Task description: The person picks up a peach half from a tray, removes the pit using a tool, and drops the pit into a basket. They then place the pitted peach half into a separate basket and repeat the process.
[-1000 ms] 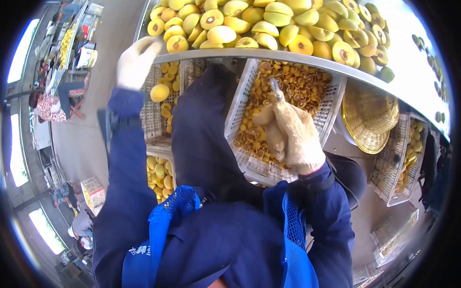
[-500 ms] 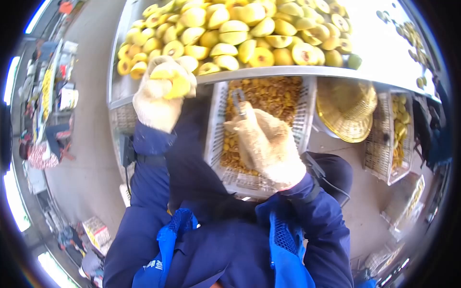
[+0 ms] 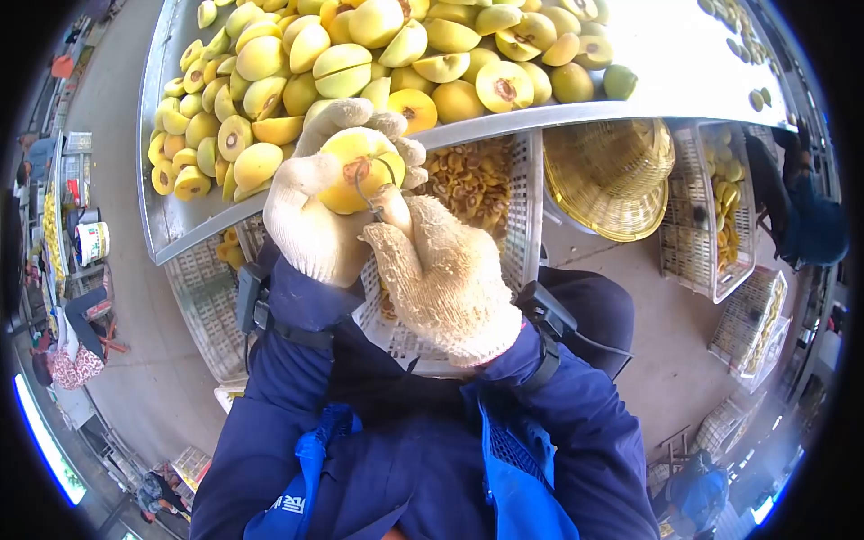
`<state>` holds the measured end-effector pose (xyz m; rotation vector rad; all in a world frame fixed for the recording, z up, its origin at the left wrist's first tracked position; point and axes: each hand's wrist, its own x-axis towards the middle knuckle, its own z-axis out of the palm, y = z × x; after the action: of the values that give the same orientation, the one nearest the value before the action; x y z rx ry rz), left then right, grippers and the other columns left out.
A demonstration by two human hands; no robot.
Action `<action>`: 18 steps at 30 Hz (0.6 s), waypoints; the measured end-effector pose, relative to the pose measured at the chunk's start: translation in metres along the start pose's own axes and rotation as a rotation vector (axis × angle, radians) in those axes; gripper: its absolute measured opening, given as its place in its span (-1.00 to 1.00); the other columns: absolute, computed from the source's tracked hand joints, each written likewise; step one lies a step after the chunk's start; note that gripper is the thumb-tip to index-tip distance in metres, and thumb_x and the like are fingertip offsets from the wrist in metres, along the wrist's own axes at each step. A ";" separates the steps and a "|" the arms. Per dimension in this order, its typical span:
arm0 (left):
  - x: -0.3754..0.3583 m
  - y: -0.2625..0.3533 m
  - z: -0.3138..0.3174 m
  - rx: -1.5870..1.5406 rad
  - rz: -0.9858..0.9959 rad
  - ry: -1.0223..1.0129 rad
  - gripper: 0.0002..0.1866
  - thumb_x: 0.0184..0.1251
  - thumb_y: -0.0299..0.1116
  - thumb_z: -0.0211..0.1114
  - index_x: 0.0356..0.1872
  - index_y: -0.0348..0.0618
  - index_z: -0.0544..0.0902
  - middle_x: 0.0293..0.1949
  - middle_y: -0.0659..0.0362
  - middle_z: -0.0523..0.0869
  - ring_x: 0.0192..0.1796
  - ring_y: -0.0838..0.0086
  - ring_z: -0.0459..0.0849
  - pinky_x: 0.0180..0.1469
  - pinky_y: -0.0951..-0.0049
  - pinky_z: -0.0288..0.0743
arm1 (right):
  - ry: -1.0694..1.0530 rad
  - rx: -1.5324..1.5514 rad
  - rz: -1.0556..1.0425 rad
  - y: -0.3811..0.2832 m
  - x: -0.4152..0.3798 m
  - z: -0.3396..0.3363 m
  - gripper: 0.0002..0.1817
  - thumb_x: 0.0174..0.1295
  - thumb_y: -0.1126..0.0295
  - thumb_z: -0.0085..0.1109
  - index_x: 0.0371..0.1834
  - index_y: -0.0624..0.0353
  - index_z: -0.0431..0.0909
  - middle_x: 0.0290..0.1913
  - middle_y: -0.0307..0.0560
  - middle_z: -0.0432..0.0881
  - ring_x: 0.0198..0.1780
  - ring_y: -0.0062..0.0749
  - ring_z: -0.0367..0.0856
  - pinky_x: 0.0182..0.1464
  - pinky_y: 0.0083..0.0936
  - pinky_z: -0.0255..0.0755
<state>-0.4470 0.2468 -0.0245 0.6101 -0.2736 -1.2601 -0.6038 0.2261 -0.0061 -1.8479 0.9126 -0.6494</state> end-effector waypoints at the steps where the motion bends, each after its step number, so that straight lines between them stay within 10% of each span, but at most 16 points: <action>1: 0.001 -0.002 -0.002 0.042 0.028 0.014 -0.41 0.36 -0.06 0.23 0.30 -0.23 0.60 0.15 -0.18 0.72 0.15 -0.08 0.77 0.25 -0.07 0.71 | 0.002 -0.023 -0.008 0.004 -0.001 0.004 -0.73 0.50 0.32 0.37 0.17 0.15 0.72 -0.26 0.03 0.62 -0.30 0.15 0.75 -0.33 -0.06 0.53; 18: -0.008 -0.017 -0.007 0.243 0.175 0.100 -0.57 0.49 -0.13 0.18 0.12 -0.30 0.67 0.08 -0.11 0.73 0.10 -0.08 0.78 0.14 -0.08 0.78 | -0.094 -0.108 -0.274 0.021 -0.003 0.014 -0.81 0.50 0.31 0.31 -0.10 0.24 0.70 -0.26 -0.04 0.61 -0.37 -0.19 0.66 -0.39 -0.21 0.50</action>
<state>-0.4592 0.2532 -0.0384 0.8369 -0.3920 -1.0320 -0.6021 0.2297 -0.0311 -2.1042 0.6499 -0.6834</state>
